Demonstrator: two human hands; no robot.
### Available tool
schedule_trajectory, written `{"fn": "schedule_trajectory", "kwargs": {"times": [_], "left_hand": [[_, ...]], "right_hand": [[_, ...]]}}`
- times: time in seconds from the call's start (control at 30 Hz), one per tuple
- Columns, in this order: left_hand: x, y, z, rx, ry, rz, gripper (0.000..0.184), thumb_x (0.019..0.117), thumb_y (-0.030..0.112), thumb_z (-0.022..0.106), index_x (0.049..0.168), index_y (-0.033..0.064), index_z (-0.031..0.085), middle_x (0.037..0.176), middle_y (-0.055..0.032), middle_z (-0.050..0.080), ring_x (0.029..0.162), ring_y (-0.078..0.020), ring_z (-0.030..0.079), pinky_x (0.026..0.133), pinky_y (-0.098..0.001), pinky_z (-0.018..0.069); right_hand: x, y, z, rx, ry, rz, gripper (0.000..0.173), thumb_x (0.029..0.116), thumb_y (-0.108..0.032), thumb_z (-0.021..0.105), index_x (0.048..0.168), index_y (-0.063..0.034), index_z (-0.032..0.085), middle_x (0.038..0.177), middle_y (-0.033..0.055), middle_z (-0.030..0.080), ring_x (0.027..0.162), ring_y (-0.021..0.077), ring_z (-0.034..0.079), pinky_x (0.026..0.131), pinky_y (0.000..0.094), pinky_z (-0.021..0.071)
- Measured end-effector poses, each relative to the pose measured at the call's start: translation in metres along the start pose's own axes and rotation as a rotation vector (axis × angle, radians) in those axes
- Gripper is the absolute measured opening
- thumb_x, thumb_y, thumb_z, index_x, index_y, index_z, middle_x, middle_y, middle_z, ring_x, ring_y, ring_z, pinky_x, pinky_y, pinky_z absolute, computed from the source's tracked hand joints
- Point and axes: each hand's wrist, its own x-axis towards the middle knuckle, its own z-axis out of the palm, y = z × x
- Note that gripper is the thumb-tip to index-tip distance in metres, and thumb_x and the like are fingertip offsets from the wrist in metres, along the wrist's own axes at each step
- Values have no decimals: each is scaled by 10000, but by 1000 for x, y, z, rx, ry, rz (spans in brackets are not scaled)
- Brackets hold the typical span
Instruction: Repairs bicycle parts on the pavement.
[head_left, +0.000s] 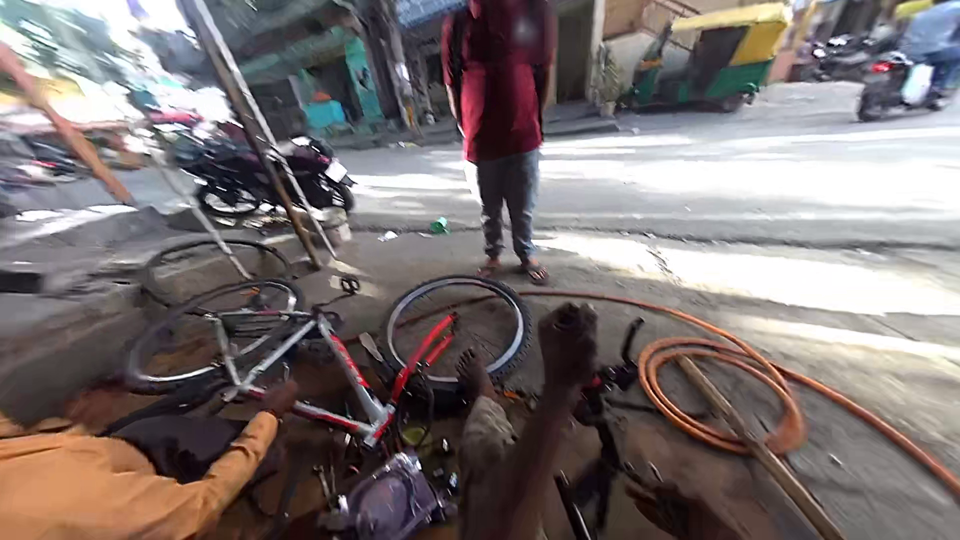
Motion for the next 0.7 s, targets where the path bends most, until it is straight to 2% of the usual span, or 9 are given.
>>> {"fn": "schedule_trajectory", "kwargs": {"times": [0.1, 0.13, 0.2, 0.3, 0.4, 0.47, 0.53, 0.63, 0.7], "left_hand": [[-6, 7, -2, 10, -3, -23, 191, 1018, 173, 625, 866, 60, 653, 613, 32, 557, 489, -67, 528, 499, -279, 527], [-6, 5, -3, -9, -20, -15, 214, 1030, 191, 603, 848, 80, 624, 602, 39, 538, 482, -75, 522, 492, -286, 528], [-6, 2, -1, -80, -35, 37, 243, 1043, 201, 571, 815, 119, 579, 571, 51, 505, 463, -87, 501, 469, -290, 503], [-10, 1, 0, -129, -40, 99, 242, 1046, 172, 555, 804, 157, 548, 556, 78, 486, 437, -67, 483, 435, -253, 478], [-13, 0, 0, -177, -40, 114, 248, 1045, 148, 559, 796, 145, 550, 548, 61, 468, 429, -79, 469, 421, -259, 469], [-11, -2, -1, -204, -47, 132, 256, 1044, 141, 559, 789, 138, 541, 536, 53, 454, 419, -90, 462, 412, -266, 463], [-6, -4, -4, -214, -50, 139, 255, 1046, 139, 557, 792, 132, 538, 534, 47, 449, 419, -101, 460, 419, -277, 467], [-1, -6, -11, -206, -6, 108, 237, 1046, 142, 565, 809, 129, 551, 530, 53, 461, 416, -90, 471, 417, -264, 473], [2, -7, -15, -209, 12, 95, 226, 1043, 145, 577, 819, 124, 566, 535, 51, 461, 412, -88, 466, 404, -260, 469]], "right_hand": [[19, -6, -10, -325, 103, -31, 473, 1118, -259, 323, 1066, 25, 698, 1060, 104, 747, 1028, 194, 691, 969, 389, 543], [23, -9, -17, -562, 89, -36, 538, 1116, -361, 325, 1050, -32, 745, 1059, 69, 757, 1048, 190, 679, 988, 427, 519], [31, -11, -18, -849, 85, 30, 661, 1098, -528, 280, 1069, -71, 756, 1053, 115, 734, 1008, 276, 662, 919, 542, 492], [43, -10, -3, -644, 72, 84, 580, 1111, -456, 351, 1213, 25, 659, 1165, 176, 686, 1080, 260, 653, 996, 466, 509], [40, -25, 21, -504, 23, -89, 352, 1103, -252, 447, 1281, -23, 646, 1144, 105, 687, 972, 162, 639, 878, 367, 525], [31, -37, 33, -495, -9, -222, 393, 1109, -327, 417, 1308, -86, 655, 1212, 51, 691, 1058, 137, 636, 924, 360, 522], [19, -38, 33, -392, -50, -279, 570, 1106, -470, 317, 1318, -70, 663, 1314, 56, 670, 1215, 164, 603, 1041, 397, 487], [-12, -22, 9, -321, -131, -157, 809, 1039, -682, 188, 1253, -89, 695, 1516, 58, 543, 1402, 222, 494, 1145, 439, 428], [-16, -3, -9, -306, -74, -12, 767, 1070, -606, 214, 1135, -36, 723, 1366, 103, 648, 1286, 241, 589, 1080, 441, 488]]}}
